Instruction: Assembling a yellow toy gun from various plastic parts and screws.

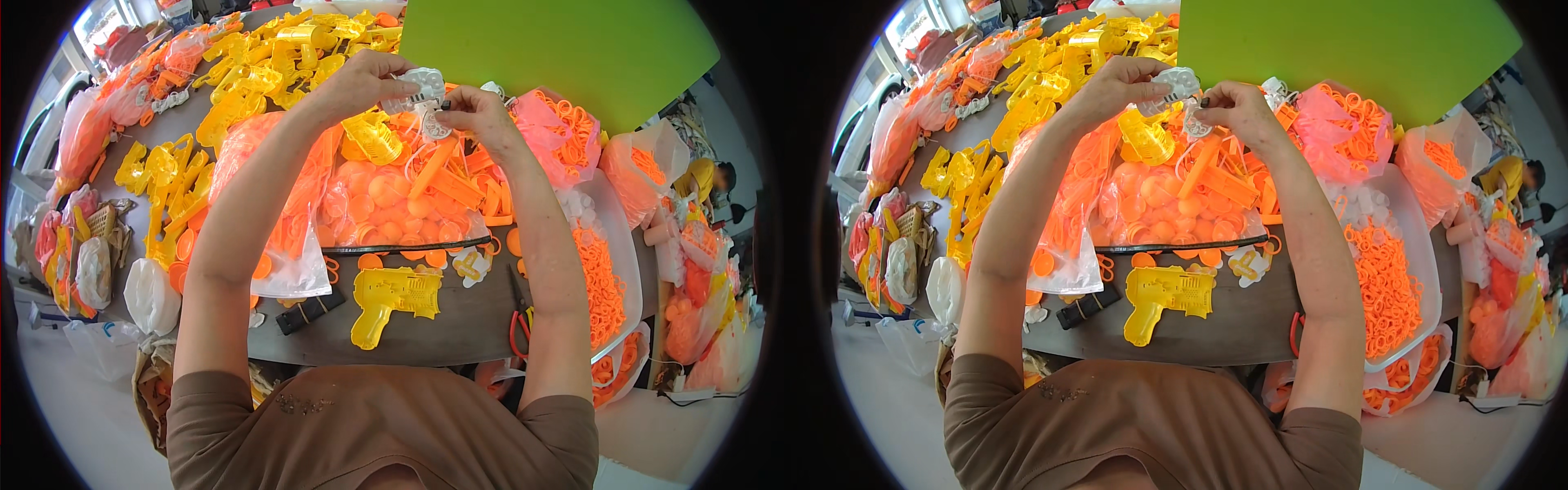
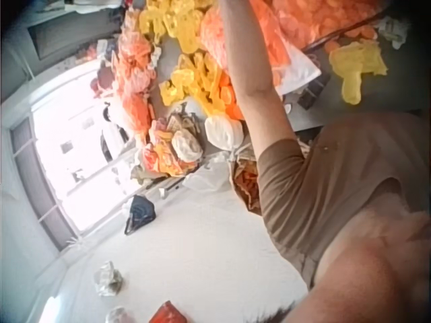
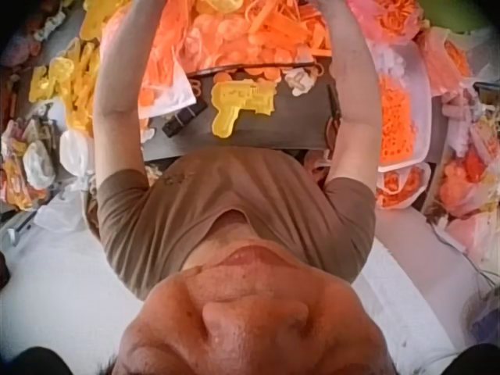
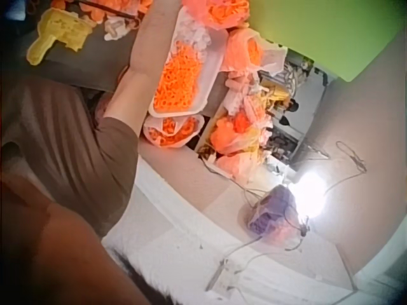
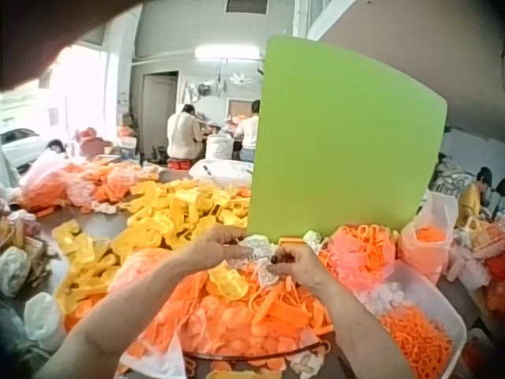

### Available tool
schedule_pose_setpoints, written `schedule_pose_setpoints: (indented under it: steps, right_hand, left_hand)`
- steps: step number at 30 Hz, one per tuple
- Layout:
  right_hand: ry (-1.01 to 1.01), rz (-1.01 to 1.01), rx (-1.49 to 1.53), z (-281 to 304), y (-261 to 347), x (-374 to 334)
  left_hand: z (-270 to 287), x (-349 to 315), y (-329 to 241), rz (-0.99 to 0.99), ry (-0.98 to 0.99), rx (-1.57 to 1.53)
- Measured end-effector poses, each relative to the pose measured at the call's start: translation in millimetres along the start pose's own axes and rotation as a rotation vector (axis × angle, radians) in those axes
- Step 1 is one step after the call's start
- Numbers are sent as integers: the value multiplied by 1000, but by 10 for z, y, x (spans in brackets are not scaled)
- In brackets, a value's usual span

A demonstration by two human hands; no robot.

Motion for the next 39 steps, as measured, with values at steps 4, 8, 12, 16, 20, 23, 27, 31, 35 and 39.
schedule_pose_setpoints:
  steps: [4,8,12,16,20,23,27,31,35,39]
  right_hand:
    - [-12,-105,210,-31,-117,18]
    - [66,-193,185,-59,-108,6]
    - [-35,26,-314,5,286,-18]
    - [-143,157,-572,-75,489,-110]
    - [-199,258,-423,-79,415,-141]
    - [-279,359,-620,-112,474,-180]
    - [-281,301,-525,-35,400,-142]
    - [-128,94,-348,-142,320,-171]
    - [-166,249,-301,-200,292,-198]
    - [-180,172,-197,-227,282,-207]
  left_hand:
    - [-21,-5,-39,-10,9,-24]
    - [-34,-25,-101,-27,34,0]
    - [10,-40,-127,-6,29,-54]
    - [49,-68,-77,22,17,-44]
    - [0,-85,-14,45,0,-59]
    - [0,-100,34,57,-29,-80]
    - [-36,-74,55,113,-55,-80]
    - [-19,-52,81,133,-108,-160]
    - [-25,-46,39,125,-113,-196]
    - [31,-59,113,122,-144,-222]
Point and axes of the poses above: each hand's wrist, its own x-axis towards the middle knuckle, its own z-axis out of the back of the hand, y = z × x, the point moved 10 cm from there along x, towards the middle knuckle, and after that the axes turned 4 degrees about -y, right-handed, at the moved point
